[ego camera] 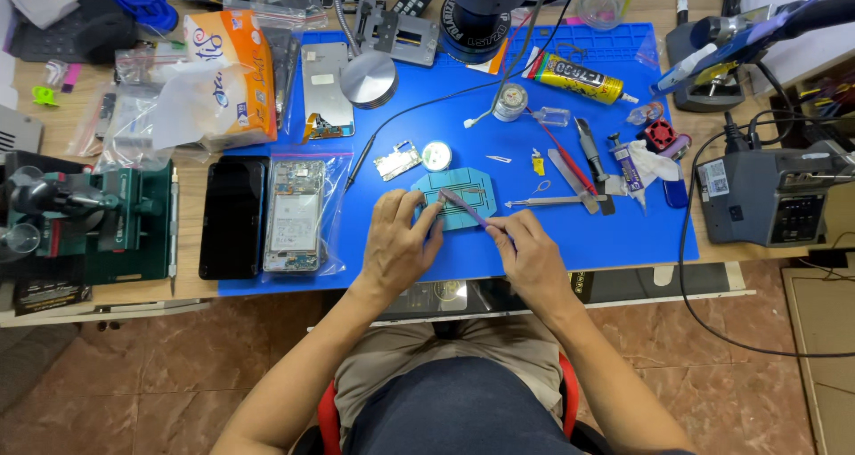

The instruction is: The person cleans a small electronic component using a cotton swab and a purple plastic tool. They wipe the component's surface and then use the tool to scrape or clean specific areas on the blue work mat.

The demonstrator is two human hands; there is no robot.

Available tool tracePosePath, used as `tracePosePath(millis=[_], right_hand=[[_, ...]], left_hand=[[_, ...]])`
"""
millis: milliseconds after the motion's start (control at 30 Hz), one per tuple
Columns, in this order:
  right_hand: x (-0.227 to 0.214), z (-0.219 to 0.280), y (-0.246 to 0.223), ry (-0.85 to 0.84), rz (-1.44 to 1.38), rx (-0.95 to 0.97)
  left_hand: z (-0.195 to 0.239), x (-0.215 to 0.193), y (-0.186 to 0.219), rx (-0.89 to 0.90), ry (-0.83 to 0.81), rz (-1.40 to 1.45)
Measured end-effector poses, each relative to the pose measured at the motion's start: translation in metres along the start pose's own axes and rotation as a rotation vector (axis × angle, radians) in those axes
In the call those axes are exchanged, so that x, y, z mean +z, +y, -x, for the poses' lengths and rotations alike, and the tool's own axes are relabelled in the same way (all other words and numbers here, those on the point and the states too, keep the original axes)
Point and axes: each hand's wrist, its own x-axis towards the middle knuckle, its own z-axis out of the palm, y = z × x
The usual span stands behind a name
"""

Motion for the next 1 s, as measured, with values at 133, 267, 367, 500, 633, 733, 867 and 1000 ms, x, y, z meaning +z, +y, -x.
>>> tracePosePath(millis=[133,267,367,500,633,733,867,1000], right_hand=[[0.000,-0.006,-0.001,-0.033,-0.046,-0.011],[-0.001,-0.007,0.004,-0.024,-0.023,-0.048],[-0.002,-0.008,0.009,-0.021,-0.038,-0.068],[-0.002,-0.008,0.005,-0.050,-0.033,-0.082],[-0.007,-0.010,0.014,-0.028,-0.014,-0.090],[-0.007,-0.009,0.011,-0.036,-0.022,-0.121],[-0.014,-0.011,0.014,-0.008,-0.010,-0.106],[-0.010,-0.002,0.002,-0.023,-0.043,-0.106]], left_hand=[[0.003,0.005,-0.002,0.009,-0.001,-0.050],[0.003,-0.002,0.002,0.015,-0.026,-0.084],[0.003,-0.007,0.003,0.011,-0.053,-0.097],[0.003,-0.008,0.006,-0.001,-0.077,-0.094],[0.003,-0.006,0.006,-0.012,-0.086,-0.097],[0.006,-0.006,0.006,-0.009,-0.086,-0.119],[0.009,-0.003,0.006,-0.015,-0.072,-0.113],[0.011,0.002,0.006,-0.010,-0.064,-0.121]])
